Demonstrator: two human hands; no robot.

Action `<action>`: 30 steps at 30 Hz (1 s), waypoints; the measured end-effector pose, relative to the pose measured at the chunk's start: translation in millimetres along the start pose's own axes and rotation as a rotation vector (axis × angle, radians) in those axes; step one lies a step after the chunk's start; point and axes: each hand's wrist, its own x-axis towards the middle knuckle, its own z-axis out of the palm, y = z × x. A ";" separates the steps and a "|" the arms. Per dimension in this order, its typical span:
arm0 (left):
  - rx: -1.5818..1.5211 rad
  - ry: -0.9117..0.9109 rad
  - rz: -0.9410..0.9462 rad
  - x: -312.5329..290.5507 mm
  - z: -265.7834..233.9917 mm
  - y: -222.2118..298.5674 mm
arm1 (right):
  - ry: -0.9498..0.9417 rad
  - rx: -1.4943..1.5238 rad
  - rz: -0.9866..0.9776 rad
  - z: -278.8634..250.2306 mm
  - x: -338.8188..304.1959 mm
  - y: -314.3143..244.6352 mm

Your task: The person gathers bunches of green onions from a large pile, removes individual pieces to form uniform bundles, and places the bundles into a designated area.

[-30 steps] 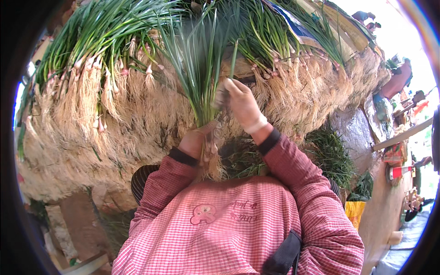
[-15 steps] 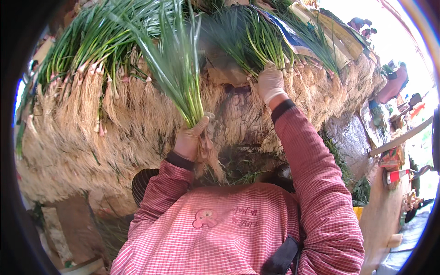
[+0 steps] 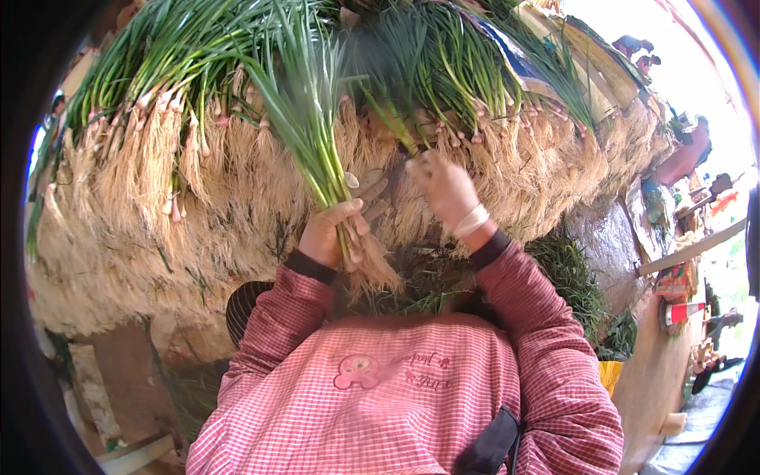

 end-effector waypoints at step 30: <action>0.259 0.325 -0.151 -7.0 21.8 -7.4 | -0.184 1.118 0.156 60.7 29.0 -26.0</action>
